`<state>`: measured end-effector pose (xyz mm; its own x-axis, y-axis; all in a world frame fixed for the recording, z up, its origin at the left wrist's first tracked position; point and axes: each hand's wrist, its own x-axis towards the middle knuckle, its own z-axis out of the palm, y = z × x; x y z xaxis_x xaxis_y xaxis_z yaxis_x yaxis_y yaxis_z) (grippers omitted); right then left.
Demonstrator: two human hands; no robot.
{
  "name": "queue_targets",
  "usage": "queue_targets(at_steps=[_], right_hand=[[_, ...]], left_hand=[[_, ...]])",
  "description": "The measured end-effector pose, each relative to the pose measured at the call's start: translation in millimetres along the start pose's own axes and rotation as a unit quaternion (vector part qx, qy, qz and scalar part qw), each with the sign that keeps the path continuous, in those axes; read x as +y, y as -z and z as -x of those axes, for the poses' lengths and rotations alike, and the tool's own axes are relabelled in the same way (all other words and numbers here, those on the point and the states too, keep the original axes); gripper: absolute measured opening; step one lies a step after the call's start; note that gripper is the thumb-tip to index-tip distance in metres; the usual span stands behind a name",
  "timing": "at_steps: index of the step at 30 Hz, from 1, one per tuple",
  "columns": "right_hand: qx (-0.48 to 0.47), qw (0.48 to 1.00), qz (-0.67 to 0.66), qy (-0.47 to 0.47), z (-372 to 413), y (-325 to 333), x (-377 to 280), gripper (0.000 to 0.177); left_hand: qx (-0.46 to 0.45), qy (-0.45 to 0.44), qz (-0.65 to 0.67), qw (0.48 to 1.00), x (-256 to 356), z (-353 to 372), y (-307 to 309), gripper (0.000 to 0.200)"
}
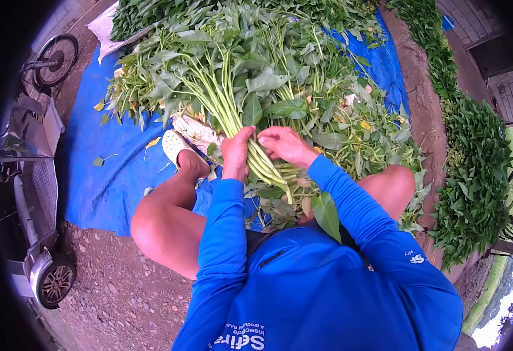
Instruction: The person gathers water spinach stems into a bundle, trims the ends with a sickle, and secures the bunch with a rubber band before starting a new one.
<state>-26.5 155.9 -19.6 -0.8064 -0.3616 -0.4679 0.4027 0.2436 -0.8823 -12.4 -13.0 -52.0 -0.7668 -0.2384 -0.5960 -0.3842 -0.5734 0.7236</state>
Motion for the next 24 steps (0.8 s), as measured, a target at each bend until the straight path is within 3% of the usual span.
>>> queue_targets(at_steps=[2,6,9,12,16,17,21,24], right_hand=[[0.051,0.973,0.217,0.057,29.7,20.7,-28.5,0.033],[-0.085,0.901,0.425,0.001,113.9,30.2,-86.8,0.033],[-0.115,0.927,0.338,0.109,135.8,36.8,-41.5,0.029],[-0.081,0.952,0.272,0.113,151.9,32.5,-39.4,0.023],[-0.038,0.932,0.266,0.242,146.5,26.8,-25.3,0.023],[-0.077,0.939,0.266,0.205,144.1,28.4,-27.5,0.018],[-0.176,0.838,0.515,0.04,158.9,57.9,-52.4,0.017],[0.069,0.786,0.593,0.16,129.7,103.6,-4.0,0.025]], left_hand=[[-0.016,-0.024,-0.002,1.0,10.9,5.4,7.3,0.02],[-0.004,-0.045,-0.006,0.999,33.3,15.2,-2.1,0.02],[-0.015,-0.041,0.028,0.999,42.4,18.0,2.2,0.017],[-0.006,-0.045,0.027,0.999,50.6,9.7,10.6,0.019],[-0.004,-0.06,0.061,0.996,65.9,14.1,10.0,0.02],[0.007,-0.073,0.063,0.995,69.8,15.8,9.1,0.02],[0.048,-0.07,0.114,0.99,94.3,27.1,14.7,0.019],[0.066,-0.103,0.125,0.985,121.2,36.3,17.4,0.021]])
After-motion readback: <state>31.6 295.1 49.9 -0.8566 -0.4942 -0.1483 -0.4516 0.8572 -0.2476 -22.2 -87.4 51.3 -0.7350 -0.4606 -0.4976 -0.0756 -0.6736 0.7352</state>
